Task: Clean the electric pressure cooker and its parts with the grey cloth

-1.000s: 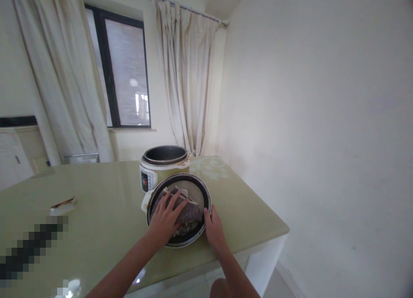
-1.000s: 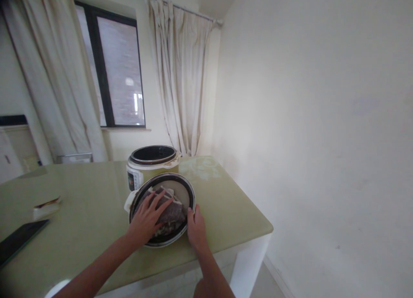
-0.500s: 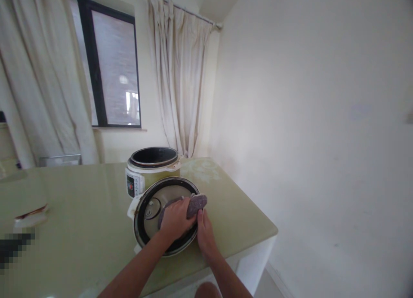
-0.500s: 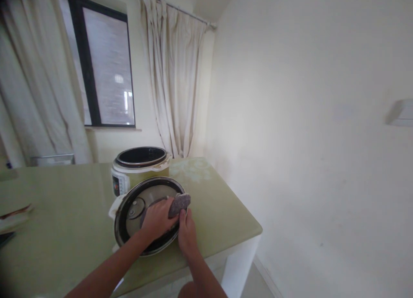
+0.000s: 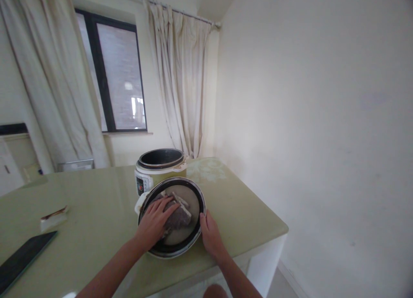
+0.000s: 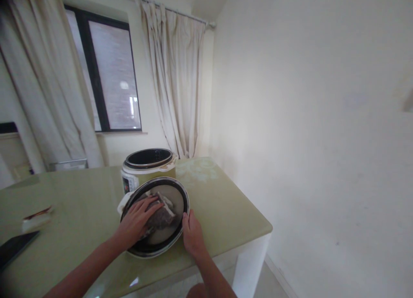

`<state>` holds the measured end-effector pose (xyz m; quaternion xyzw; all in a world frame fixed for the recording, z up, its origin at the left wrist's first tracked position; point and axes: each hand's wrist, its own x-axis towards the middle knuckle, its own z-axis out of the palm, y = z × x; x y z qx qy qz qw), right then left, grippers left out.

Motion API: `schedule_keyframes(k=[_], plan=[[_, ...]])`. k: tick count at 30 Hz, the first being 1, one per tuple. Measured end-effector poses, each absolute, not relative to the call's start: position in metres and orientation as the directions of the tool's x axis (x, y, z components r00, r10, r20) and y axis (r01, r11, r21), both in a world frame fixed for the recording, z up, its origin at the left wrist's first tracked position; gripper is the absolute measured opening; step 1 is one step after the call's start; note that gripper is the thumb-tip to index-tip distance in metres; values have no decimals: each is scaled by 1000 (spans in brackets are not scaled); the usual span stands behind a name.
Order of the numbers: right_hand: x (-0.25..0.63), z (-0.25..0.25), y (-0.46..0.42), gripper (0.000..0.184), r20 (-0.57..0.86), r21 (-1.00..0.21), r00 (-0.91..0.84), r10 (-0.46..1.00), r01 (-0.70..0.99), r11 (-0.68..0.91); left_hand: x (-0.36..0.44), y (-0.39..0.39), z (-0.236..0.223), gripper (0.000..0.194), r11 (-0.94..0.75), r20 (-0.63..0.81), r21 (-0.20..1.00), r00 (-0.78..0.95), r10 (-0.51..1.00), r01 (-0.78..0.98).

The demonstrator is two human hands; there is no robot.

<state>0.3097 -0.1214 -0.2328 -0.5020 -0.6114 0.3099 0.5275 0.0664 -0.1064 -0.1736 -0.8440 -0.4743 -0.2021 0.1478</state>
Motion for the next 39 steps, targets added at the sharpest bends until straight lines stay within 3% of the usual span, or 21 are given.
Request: schedule_keyframes(k=[5,9,16,18,22,25,29,33,39], plan=[[309,-234,-123,53,332,-873,23,943,387,298,100,-90,-157,66,-273,563,-1,226,795,962],[311,-234,-125,59,326,-884,6,945,357,302,139,-83,-147,43,-233,539,94,147,829,968],[315,-232,-120,85,280,-954,72,957,137,268,148,-107,-161,37,-520,405,151,428,808,840],[314,-231,-120,78,278,-955,87,957,134,265,133,-115,-160,32,-562,341,181,484,806,807],[312,-227,-122,46,332,-935,80,940,158,317,100,-125,-153,23,-581,214,166,546,810,797],[311,-225,-124,39,328,-922,5,945,220,319,82,-122,-154,33,-597,180,102,575,798,796],[310,-224,-126,36,291,-890,-34,956,358,284,74,-101,-157,46,-429,368,3,398,840,903],[309,-224,-126,43,293,-873,-86,952,382,303,100,-79,-151,42,-161,593,18,119,796,987],[309,-229,-121,53,327,-870,-112,938,353,345,151,-74,-145,41,-177,638,98,74,766,979]])
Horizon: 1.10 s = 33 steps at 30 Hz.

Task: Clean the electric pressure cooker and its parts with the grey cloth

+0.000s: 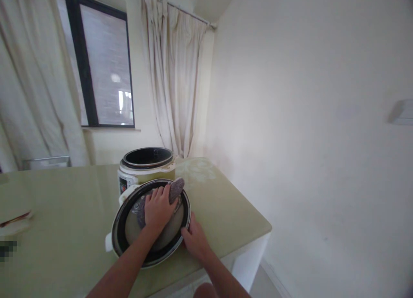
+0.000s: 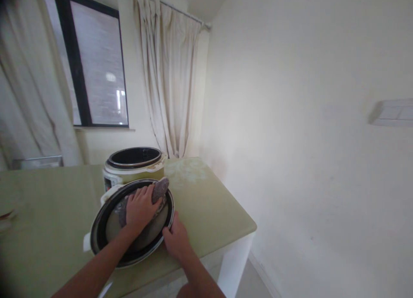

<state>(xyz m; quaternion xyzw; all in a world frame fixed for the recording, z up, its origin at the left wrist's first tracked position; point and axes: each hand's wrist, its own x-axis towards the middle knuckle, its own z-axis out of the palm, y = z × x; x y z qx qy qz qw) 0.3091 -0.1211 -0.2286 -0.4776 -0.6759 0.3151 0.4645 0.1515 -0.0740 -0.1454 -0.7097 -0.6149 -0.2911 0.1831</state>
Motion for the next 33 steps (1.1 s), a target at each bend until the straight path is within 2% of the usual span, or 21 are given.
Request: schedule_keyframes(k=[3,6,9,13,15,17,19,20,22,24,29,33], plan=[[310,-230,-120,52,316,-892,-99,944,308,331,152,-83,-153,40,-395,540,80,294,788,915],[311,-230,-120,41,279,-920,-82,957,263,291,135,-97,-160,34,-575,391,105,498,774,811],[312,-229,-122,31,290,-919,-82,954,254,301,110,-111,-162,27,-599,277,149,548,789,787],[311,-228,-124,34,294,-906,-111,949,285,314,82,-117,-163,30,-595,214,166,560,800,787],[310,-228,-124,37,286,-897,-120,951,315,310,74,-112,-164,36,-627,223,128,593,774,769],[309,-229,-122,40,289,-889,-113,951,338,310,71,-103,-165,45,-623,290,41,587,755,781],[309,-230,-121,42,281,-884,-106,954,360,300,77,-91,-164,48,-497,445,-37,460,768,867],[309,-231,-121,42,274,-882,-102,956,370,292,83,-85,-163,45,-395,533,-40,354,769,918],[308,-231,-121,39,266,-880,-93,959,382,282,100,-75,-158,41,-210,658,10,152,737,978],[308,-231,-120,41,278,-883,-80,957,371,287,120,-69,-154,42,-149,696,41,79,713,988],[308,-234,-118,45,305,-887,-55,951,346,305,146,-71,-153,45,-313,639,-17,251,727,950],[309,-236,-116,46,306,-910,-30,951,283,302,136,-85,-159,40,-576,450,26,505,736,817]])
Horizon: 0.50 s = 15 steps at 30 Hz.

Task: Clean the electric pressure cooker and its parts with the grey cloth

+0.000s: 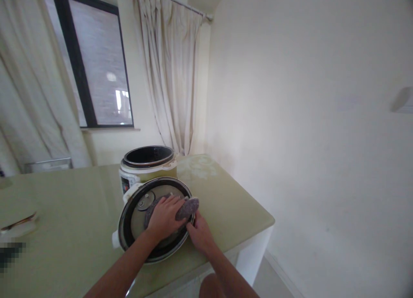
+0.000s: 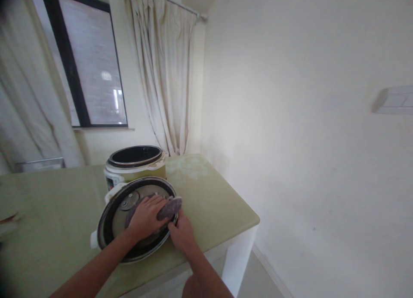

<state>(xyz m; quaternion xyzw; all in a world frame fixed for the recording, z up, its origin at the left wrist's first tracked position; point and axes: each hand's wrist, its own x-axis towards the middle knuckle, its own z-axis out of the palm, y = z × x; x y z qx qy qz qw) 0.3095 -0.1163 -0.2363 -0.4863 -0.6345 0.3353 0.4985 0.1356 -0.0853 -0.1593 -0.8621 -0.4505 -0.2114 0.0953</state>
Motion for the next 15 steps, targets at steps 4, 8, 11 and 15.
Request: schedule_keyframes(k=[4,8,11,15], plan=[[310,-234,-119,31,316,-918,-60,947,235,321,108,-98,-165,35,-665,333,117,601,726,738],[310,-230,-123,35,310,-905,-55,949,288,312,79,-102,-171,30,-657,283,126,608,742,744],[311,-229,-124,38,294,-906,-69,953,297,300,72,-98,-172,40,-654,286,57,615,735,755],[313,-229,-122,40,270,-916,-82,959,286,282,92,-83,-163,50,-478,473,-13,427,771,878]])
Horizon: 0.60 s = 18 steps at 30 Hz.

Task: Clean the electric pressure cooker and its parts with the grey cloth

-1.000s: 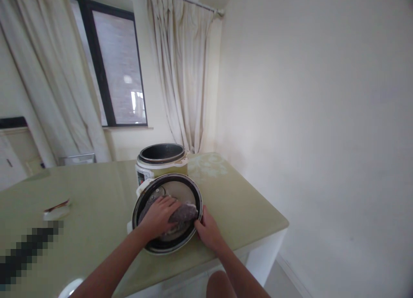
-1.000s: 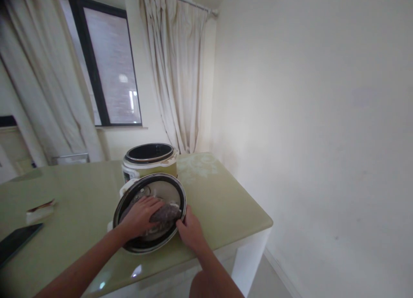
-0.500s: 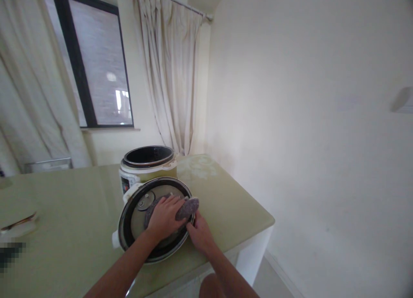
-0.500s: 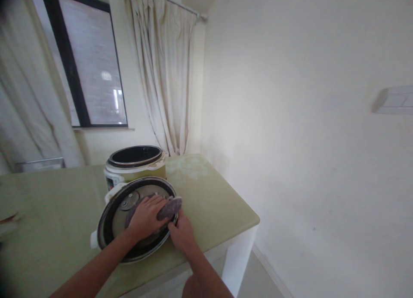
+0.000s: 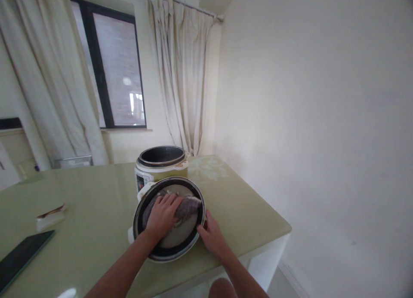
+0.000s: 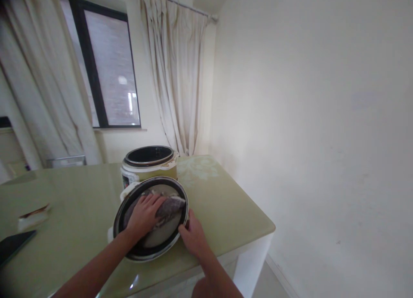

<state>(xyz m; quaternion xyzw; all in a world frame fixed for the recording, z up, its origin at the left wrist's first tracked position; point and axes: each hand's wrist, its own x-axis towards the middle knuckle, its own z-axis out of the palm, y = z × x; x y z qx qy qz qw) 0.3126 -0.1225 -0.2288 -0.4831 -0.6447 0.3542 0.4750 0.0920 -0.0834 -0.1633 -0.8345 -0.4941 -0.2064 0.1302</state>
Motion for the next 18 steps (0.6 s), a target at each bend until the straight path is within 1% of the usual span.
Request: schedule_keyframes(k=[3,6,9,12,14,18], plan=[[313,-229,-122,41,275,-916,-83,958,281,287,117,-72,-151,41,-313,589,30,236,773,949],[313,-228,-122,43,303,-909,-70,951,280,310,132,-67,-143,40,-277,608,33,200,768,960],[313,-226,-121,46,327,-903,-77,942,269,336,135,-71,-146,40,-355,582,33,271,767,934],[313,-225,-121,47,310,-912,-80,947,257,320,132,-84,-156,32,-526,493,55,435,753,849],[313,-226,-122,44,295,-922,-82,952,238,306,127,-94,-161,28,-604,428,99,514,743,791],[314,-233,-121,36,292,-921,-88,952,244,304,108,-110,-164,27,-650,350,178,570,743,738]])
